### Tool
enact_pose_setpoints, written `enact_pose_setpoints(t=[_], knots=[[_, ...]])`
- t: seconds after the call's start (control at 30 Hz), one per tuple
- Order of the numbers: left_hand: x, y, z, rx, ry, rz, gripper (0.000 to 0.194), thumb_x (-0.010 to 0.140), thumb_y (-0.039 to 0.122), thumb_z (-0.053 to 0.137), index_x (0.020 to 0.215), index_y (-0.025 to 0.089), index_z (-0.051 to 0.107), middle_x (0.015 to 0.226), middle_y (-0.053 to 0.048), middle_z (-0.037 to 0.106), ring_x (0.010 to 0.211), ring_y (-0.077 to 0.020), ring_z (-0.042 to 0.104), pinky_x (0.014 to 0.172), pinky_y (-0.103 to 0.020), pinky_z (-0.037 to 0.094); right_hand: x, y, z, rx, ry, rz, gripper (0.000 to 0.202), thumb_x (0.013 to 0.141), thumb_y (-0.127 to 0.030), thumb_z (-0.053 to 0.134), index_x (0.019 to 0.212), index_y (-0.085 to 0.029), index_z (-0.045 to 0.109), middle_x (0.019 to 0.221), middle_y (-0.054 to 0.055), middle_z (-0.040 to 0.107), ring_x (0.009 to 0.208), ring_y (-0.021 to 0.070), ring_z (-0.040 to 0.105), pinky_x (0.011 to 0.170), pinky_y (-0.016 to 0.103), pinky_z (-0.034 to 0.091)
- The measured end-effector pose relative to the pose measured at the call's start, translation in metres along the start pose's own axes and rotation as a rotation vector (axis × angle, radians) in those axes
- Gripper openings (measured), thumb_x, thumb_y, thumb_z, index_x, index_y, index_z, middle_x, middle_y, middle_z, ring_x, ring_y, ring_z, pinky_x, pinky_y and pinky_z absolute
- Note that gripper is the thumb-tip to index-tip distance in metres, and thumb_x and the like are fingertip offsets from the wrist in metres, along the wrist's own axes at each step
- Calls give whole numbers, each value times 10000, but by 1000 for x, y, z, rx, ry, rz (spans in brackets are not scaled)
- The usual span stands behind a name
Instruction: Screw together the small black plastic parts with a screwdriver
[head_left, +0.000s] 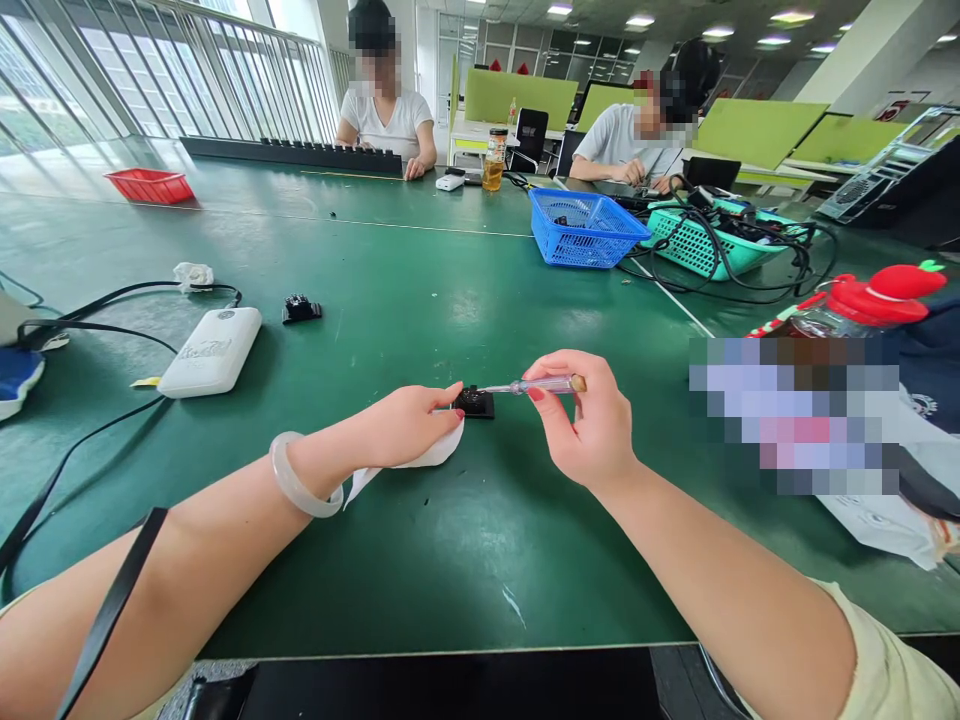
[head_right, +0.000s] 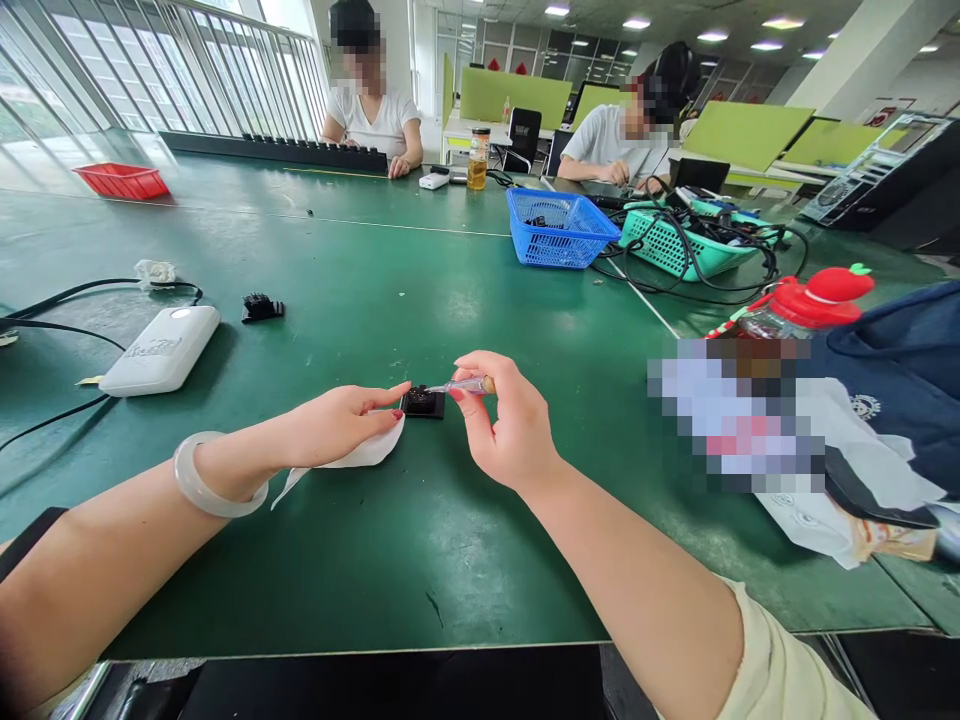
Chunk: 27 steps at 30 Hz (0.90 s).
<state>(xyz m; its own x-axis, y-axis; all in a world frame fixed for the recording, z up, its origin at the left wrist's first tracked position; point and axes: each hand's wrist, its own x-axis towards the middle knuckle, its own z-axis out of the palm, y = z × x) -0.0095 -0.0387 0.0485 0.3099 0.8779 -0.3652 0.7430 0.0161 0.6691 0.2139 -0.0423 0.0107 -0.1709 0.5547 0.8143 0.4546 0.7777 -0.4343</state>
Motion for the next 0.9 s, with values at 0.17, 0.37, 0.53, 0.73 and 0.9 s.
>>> enact_pose_setpoints(t=[0.17,0.37,0.53,0.73,0.9], knots=[[-9,0,-2,-329,110,6,675,824,411,581,1456,175,553,796,-32,677,615,-164,527,546,-256,389,4,3,-9,-120,-107,-153,195,886,-53,539,941,-236,578,881,22,676,817,162,663,708,288,557],[-20,2,-2,-884,-59,68,711,755,288,669,1438,160,517,740,-2,619,630,-160,552,570,-264,448,6,3,-17,-183,-716,-82,231,789,22,530,801,-188,624,916,41,683,803,162,625,714,295,542],[-19,1,4,-829,-40,170,677,781,314,724,1413,162,535,921,-43,669,780,-186,602,675,-287,477,8,-5,-20,-100,-861,38,328,789,-413,815,991,-186,694,1089,76,721,1007,247,654,919,426,539],[-42,15,21,-544,11,279,588,871,233,614,1447,188,504,1065,-59,693,897,-199,636,751,-294,519,8,-52,-18,5,-612,229,389,819,-458,781,1079,-200,647,1006,50,742,818,186,682,707,313,564],[-104,8,47,-91,106,650,577,930,86,444,1454,313,524,867,-9,669,735,-148,591,697,-249,505,-46,-110,-32,-35,-434,92,186,986,-253,516,1093,-181,650,936,85,760,850,202,724,770,314,593]])
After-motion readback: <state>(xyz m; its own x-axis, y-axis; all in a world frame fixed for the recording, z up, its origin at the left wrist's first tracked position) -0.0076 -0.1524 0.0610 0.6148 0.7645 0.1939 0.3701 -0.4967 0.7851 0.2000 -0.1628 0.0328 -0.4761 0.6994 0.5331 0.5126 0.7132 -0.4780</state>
